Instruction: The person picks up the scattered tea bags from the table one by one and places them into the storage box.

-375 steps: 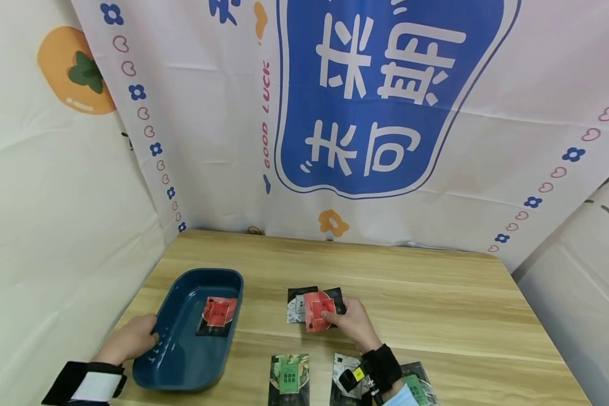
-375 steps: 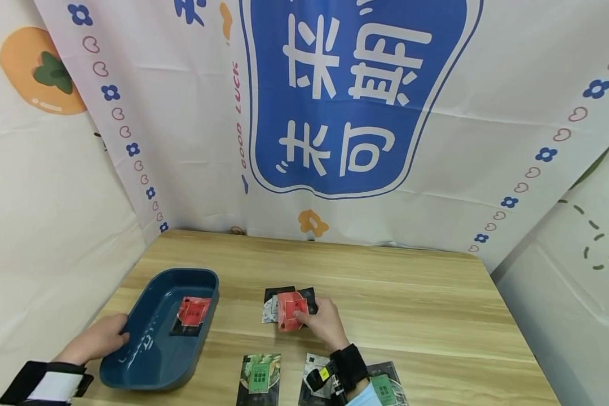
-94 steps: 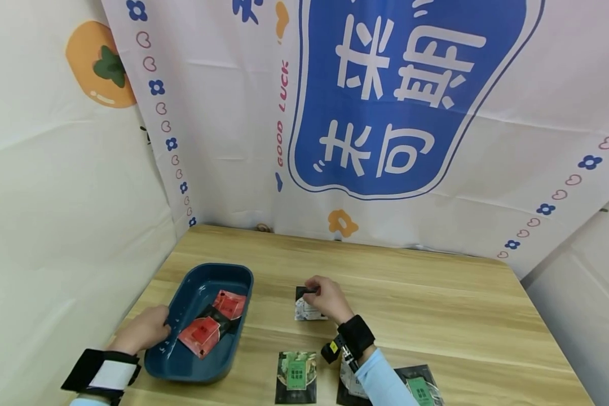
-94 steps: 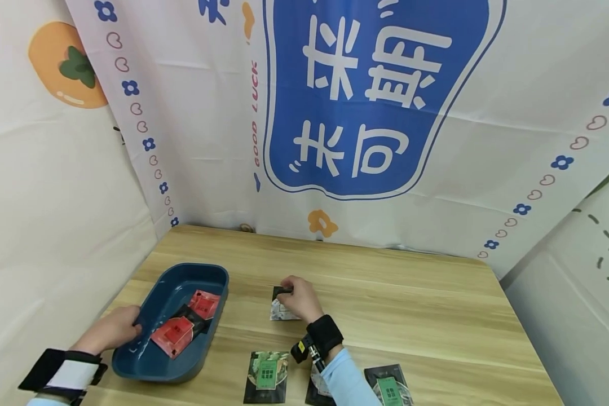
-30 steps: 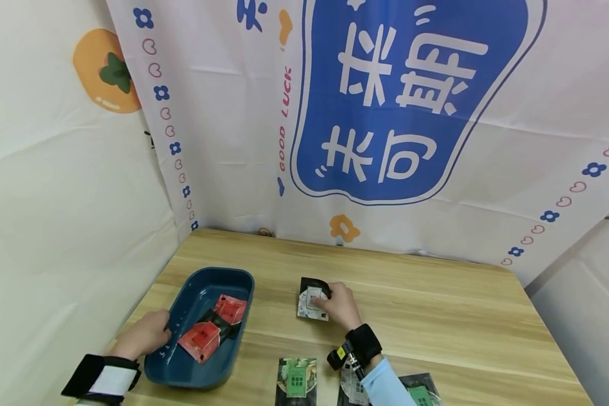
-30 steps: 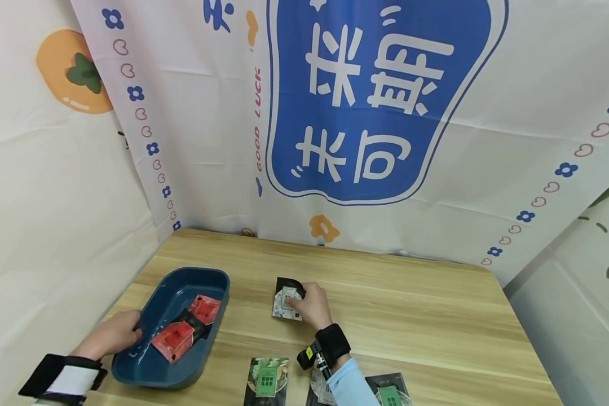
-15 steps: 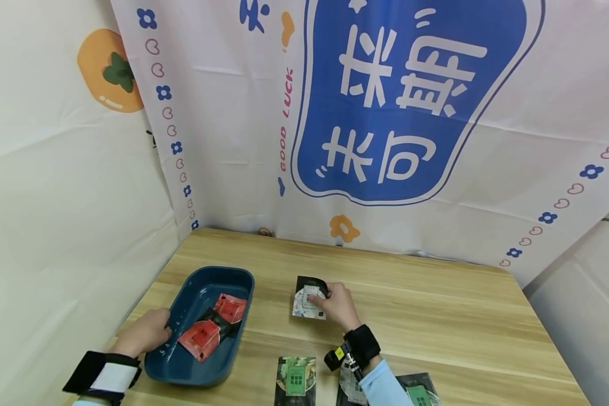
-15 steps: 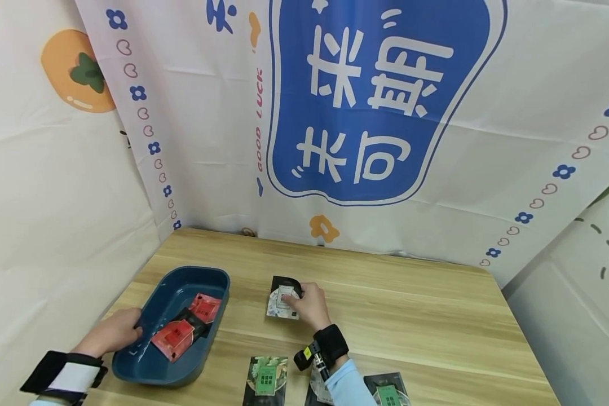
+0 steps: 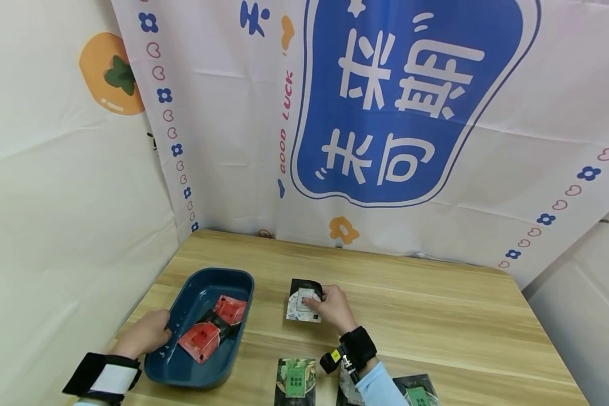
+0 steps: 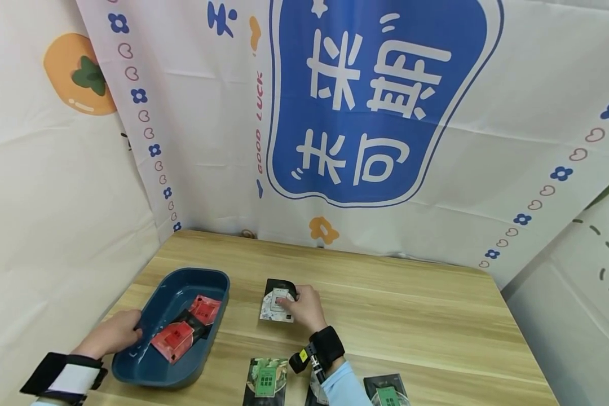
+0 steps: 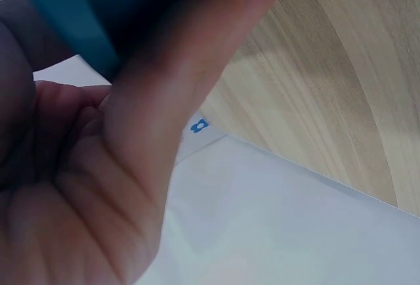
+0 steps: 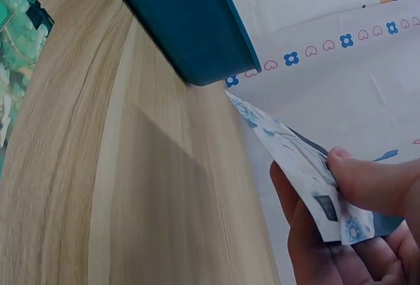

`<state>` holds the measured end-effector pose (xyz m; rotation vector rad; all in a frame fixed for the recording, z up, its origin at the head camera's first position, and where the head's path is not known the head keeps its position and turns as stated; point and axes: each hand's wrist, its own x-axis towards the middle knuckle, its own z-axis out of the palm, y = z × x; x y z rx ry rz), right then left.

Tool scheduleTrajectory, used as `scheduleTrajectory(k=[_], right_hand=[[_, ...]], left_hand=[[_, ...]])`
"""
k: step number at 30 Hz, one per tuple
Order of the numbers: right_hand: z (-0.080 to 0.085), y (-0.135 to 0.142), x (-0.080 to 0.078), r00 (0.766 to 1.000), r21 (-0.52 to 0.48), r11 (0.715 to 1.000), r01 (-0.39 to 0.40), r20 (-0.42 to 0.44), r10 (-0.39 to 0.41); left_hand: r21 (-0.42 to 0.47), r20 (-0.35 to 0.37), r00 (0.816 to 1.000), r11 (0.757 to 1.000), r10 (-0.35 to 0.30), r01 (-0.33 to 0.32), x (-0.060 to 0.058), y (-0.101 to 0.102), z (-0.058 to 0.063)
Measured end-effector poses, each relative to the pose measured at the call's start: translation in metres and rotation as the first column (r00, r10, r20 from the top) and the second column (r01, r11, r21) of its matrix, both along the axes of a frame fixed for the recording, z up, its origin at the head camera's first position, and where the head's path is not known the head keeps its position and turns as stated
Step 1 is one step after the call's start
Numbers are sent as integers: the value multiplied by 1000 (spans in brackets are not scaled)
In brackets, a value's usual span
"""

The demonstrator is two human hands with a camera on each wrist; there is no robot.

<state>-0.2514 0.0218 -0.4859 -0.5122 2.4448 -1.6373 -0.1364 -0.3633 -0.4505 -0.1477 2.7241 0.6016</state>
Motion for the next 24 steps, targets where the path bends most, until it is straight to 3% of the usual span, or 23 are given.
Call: scheduleTrajectory(k=[9,13,24], right_hand=[[2,-2,4,1000,-14,1000,-13,24,14],[8,-3,9,999,-26,999,-31,-6,31],[-1,-6,4,999,-18,999,-36,29,37]], left_hand=[[3,7,1000,1000,5,-5,1,1,0],[0,10,1000,1000,6,-6,0,1,-1],[-3,14,1000,1000,6,-6,0,2,1]])
